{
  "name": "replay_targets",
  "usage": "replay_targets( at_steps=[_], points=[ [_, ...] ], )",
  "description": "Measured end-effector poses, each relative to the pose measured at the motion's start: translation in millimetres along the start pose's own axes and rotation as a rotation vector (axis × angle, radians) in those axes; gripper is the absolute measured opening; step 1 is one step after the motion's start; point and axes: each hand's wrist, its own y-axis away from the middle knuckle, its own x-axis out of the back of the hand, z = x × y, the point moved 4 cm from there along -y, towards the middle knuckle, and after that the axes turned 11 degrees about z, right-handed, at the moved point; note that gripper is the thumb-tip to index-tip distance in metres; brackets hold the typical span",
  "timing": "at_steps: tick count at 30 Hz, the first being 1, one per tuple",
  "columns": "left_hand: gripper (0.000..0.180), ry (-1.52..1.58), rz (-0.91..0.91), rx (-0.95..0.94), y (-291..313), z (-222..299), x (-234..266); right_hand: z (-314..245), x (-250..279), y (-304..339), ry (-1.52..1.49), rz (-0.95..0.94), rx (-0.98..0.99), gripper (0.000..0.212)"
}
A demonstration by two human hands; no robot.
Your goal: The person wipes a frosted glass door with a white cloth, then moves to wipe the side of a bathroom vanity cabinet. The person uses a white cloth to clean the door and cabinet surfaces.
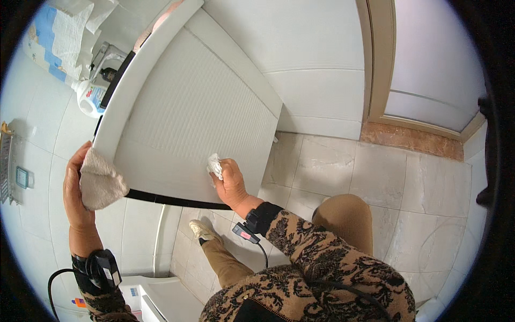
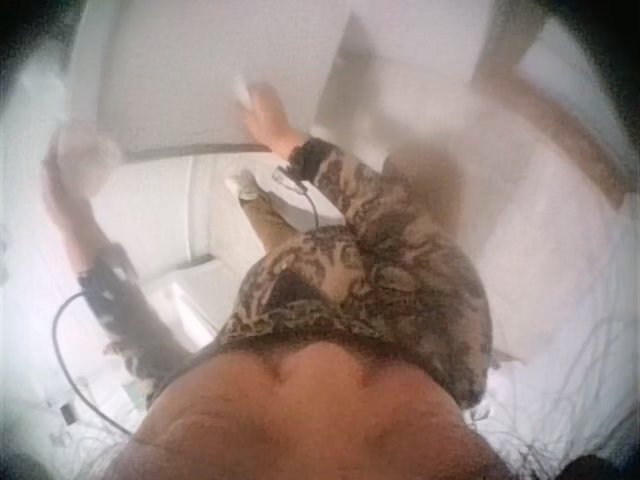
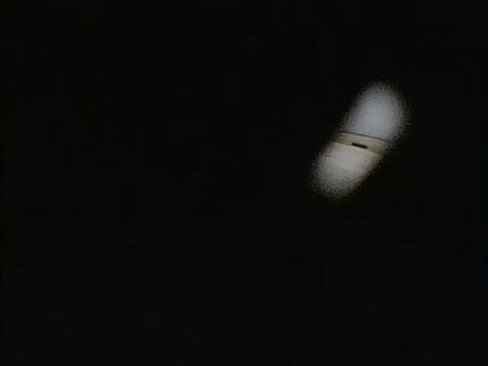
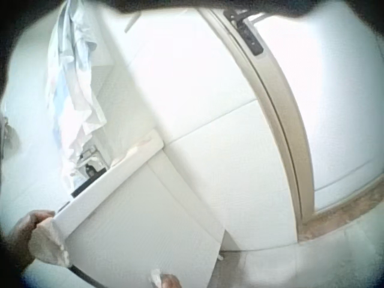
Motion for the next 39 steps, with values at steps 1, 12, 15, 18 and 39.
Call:
replay_targets(
  at_steps=[1,12,15,18,39],
  points=[
    [0.054,-0.006,0.001,-0.011,-0.8,-0.3,0.4,10.2,-0.7,-5.6,0.057,0.006,-0.054,0.024],
    [0.058,0.061,-0.015,0.022,4.3,-0.2,10.5,184.7,22.2,-135.9,0.381,0.189,-0.236,0.021],
    [0.059,-0.001,-0.033,0.035,5.8,0.6,9.4,205.2,22.9,-141.6,0.372,0.118,-0.376,0.02],
    [0.057,0.007,-0.077,0.026,4.5,3.0,6.3,192.1,22.6,-136.7,0.314,0.169,-0.387,0.022],
    [0.047,0.097,-0.026,-0.03,-0.4,3.7,-4.5,104.0,27.2,-23.3,0.32,0.091,-0.312,0.016]
  ],
)
